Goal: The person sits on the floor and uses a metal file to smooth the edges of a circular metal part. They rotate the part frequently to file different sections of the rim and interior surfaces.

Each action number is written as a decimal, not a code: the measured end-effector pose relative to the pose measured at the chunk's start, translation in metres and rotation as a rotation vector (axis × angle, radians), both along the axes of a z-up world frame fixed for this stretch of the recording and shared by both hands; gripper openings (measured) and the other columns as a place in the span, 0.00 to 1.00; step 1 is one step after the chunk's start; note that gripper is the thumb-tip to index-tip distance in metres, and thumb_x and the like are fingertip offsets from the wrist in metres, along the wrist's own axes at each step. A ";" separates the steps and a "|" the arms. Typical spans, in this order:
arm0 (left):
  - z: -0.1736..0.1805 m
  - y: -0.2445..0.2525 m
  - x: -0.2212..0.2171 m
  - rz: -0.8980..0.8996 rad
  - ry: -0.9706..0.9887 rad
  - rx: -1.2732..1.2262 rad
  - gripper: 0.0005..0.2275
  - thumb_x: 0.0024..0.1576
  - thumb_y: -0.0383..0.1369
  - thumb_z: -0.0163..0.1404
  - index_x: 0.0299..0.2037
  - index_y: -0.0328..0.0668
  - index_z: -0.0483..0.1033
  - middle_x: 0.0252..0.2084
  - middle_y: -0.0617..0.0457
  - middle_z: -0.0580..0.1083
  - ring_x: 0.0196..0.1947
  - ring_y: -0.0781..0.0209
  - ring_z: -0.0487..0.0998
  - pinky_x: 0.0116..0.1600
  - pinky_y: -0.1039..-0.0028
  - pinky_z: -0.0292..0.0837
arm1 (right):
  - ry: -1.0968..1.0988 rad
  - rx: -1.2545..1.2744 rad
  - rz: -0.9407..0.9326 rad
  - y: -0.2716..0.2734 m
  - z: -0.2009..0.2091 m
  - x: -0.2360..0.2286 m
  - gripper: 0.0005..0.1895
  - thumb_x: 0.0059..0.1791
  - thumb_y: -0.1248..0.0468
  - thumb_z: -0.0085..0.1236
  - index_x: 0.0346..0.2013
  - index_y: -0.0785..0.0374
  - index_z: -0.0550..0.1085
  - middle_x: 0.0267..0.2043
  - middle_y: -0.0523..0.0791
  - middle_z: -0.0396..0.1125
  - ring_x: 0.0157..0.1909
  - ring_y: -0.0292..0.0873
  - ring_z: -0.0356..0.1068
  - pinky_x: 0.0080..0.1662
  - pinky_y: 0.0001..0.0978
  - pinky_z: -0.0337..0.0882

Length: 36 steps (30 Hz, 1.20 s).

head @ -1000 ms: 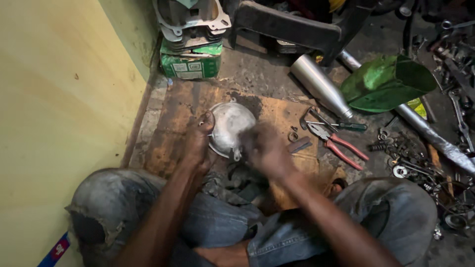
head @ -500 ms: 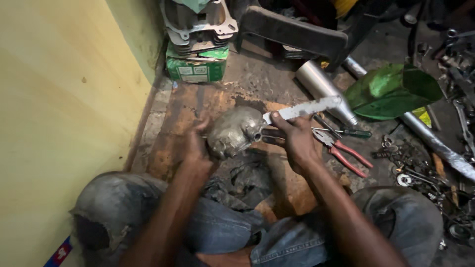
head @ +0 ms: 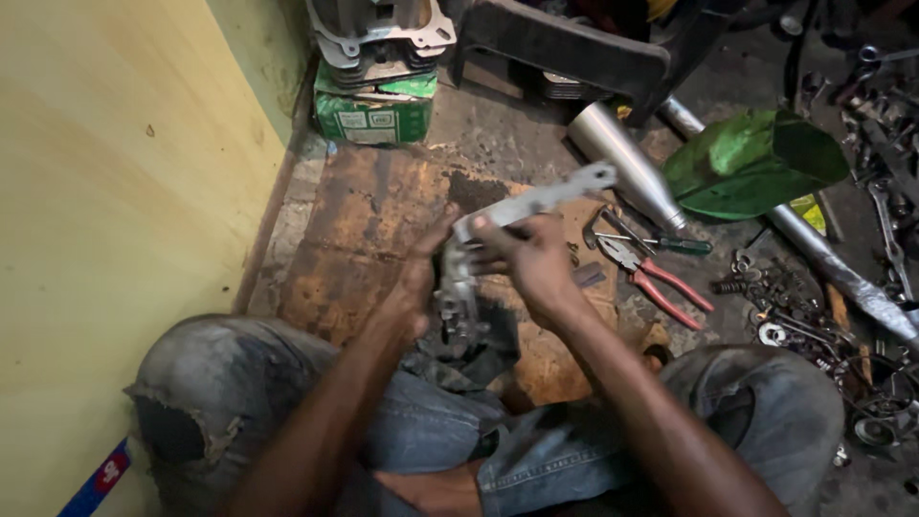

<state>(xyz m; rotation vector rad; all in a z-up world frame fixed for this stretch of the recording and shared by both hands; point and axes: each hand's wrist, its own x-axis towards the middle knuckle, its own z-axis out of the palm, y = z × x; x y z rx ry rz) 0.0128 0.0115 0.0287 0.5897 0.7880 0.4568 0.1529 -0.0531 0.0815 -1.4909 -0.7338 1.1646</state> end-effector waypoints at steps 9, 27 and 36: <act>-0.020 0.024 -0.012 0.717 -0.285 -0.107 0.19 0.49 0.54 0.58 0.41 0.54 0.70 0.32 0.60 0.72 0.32 0.62 0.75 0.39 0.65 0.75 | -0.546 -0.288 -0.085 -0.010 0.018 0.020 0.15 0.48 0.55 0.66 0.39 0.64 0.81 0.34 0.48 0.78 0.33 0.42 0.76 0.35 0.35 0.75; 0.005 0.008 -0.015 0.718 -0.019 -0.045 0.25 0.47 0.51 0.59 0.49 0.45 0.72 0.42 0.49 0.78 0.39 0.57 0.83 0.46 0.70 0.83 | -0.835 0.157 -0.107 -0.009 -0.038 -0.024 0.12 0.48 0.64 0.62 0.42 0.67 0.71 0.34 0.51 0.75 0.30 0.43 0.75 0.34 0.35 0.76; -0.021 0.001 -0.008 0.676 -0.110 -0.226 0.24 0.45 0.54 0.56 0.45 0.49 0.74 0.37 0.55 0.77 0.37 0.57 0.77 0.37 0.63 0.68 | -0.402 -0.027 -0.350 -0.001 -0.047 -0.022 0.08 0.48 0.68 0.62 0.39 0.67 0.72 0.31 0.50 0.74 0.30 0.45 0.76 0.32 0.36 0.77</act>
